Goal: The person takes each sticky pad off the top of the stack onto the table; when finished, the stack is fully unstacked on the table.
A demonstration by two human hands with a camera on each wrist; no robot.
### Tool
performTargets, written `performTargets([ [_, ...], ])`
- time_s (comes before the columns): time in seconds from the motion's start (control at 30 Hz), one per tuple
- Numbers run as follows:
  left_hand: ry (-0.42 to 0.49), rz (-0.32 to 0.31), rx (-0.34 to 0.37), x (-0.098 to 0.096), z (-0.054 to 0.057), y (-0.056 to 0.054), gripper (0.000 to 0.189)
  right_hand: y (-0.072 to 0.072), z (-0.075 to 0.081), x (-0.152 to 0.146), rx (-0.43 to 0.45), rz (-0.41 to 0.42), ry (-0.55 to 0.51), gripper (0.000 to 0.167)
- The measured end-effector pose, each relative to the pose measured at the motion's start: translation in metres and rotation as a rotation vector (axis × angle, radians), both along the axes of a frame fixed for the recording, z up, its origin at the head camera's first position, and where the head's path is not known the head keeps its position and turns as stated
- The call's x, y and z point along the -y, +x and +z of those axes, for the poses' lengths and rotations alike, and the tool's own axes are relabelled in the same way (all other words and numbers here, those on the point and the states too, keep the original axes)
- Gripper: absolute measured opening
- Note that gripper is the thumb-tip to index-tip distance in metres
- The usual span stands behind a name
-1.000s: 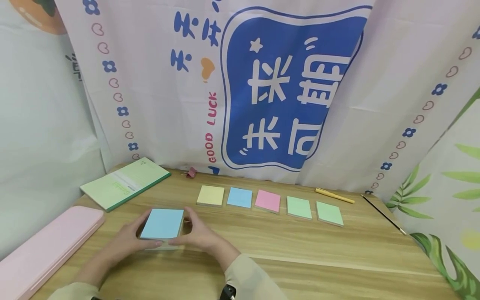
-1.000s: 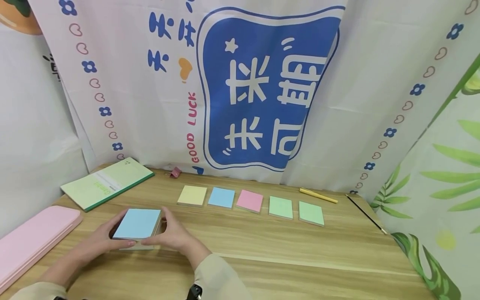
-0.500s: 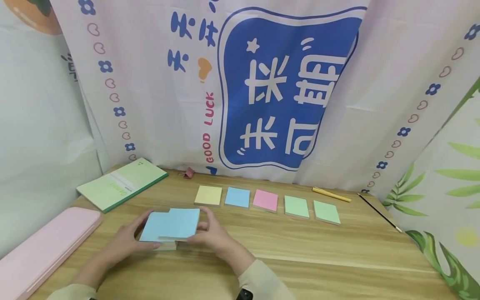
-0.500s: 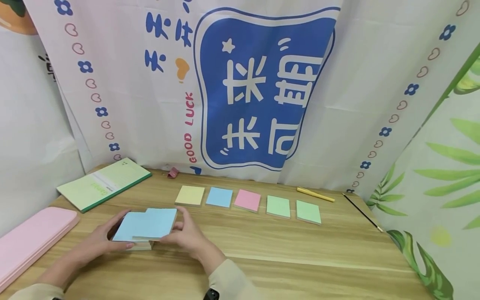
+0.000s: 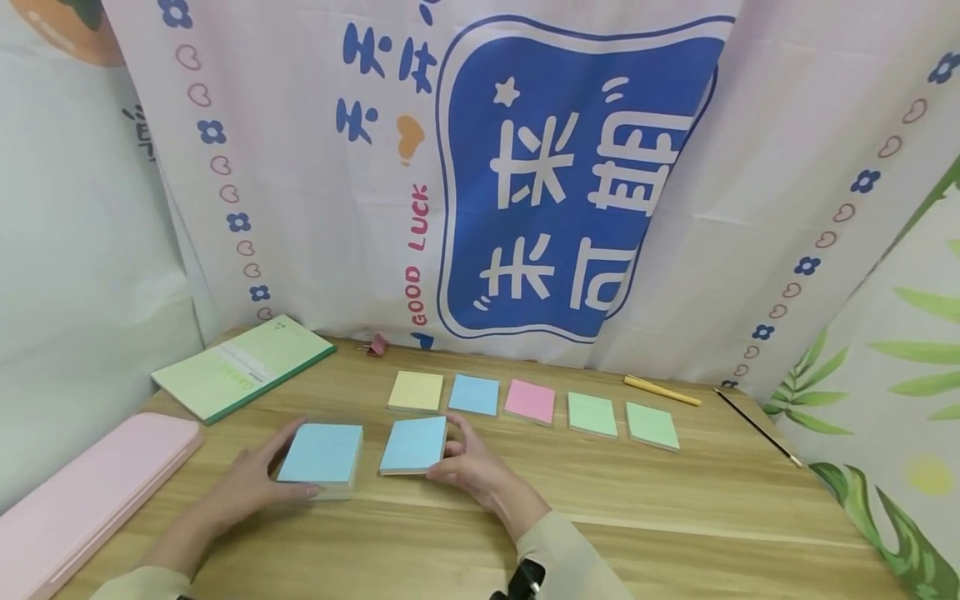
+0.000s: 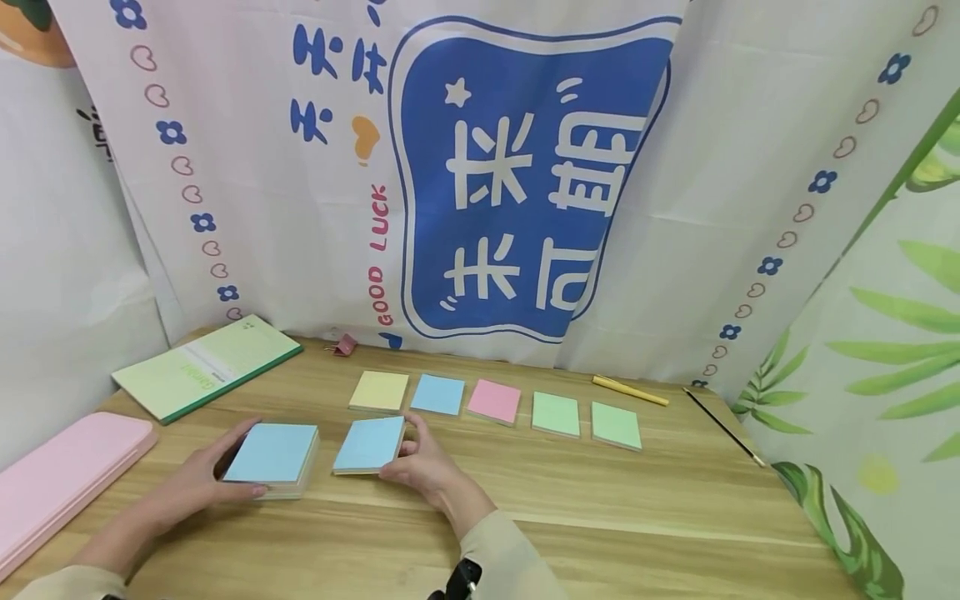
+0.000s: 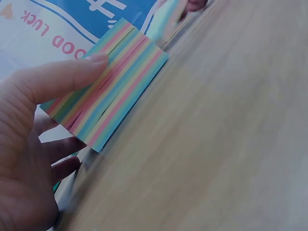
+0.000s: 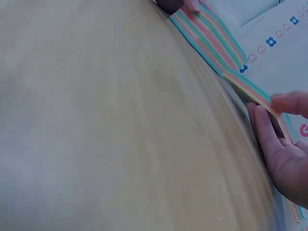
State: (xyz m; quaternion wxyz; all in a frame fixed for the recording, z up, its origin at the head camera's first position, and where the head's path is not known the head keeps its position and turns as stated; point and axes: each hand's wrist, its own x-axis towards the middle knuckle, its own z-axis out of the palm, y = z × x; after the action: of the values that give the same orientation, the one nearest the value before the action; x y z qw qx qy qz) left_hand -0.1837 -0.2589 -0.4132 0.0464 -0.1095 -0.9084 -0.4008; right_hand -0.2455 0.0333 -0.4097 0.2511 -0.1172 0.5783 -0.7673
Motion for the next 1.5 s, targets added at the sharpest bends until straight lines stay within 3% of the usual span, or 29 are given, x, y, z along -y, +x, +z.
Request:
performTargets([
  [0.33,-0.017,0.017,0.024,-0.001,-0.003,-0.001,0.094,-0.003,0.003,-0.007,-0.036,-0.006,0.149,0.081],
  [0.57,-0.037,0.016,0.004,0.001,0.0,0.0,0.094,-0.001,0.02,-0.021,-0.199,0.038,0.326,0.067],
  [0.73,-0.026,0.012,0.01,0.002,0.001,0.0,0.094,0.005,0.027,-0.007,-0.284,0.135,0.285,0.071],
  [0.93,-0.006,0.0,0.027,0.003,0.0,0.0,0.093,0.02,0.023,0.031,-0.265,0.226,0.273,0.079],
  [1.2,0.009,0.003,0.025,0.002,0.0,0.0,0.094,0.027,0.016,0.071,-0.22,0.16,0.304,0.088],
  [1.33,0.005,0.0,0.026,0.003,0.0,0.0,0.094,0.026,0.014,0.079,-0.222,0.124,0.334,0.09],
  [1.5,0.004,0.002,0.047,0.003,-0.001,0.0,0.094,0.025,0.012,0.084,-0.188,0.135,0.316,0.09],
])
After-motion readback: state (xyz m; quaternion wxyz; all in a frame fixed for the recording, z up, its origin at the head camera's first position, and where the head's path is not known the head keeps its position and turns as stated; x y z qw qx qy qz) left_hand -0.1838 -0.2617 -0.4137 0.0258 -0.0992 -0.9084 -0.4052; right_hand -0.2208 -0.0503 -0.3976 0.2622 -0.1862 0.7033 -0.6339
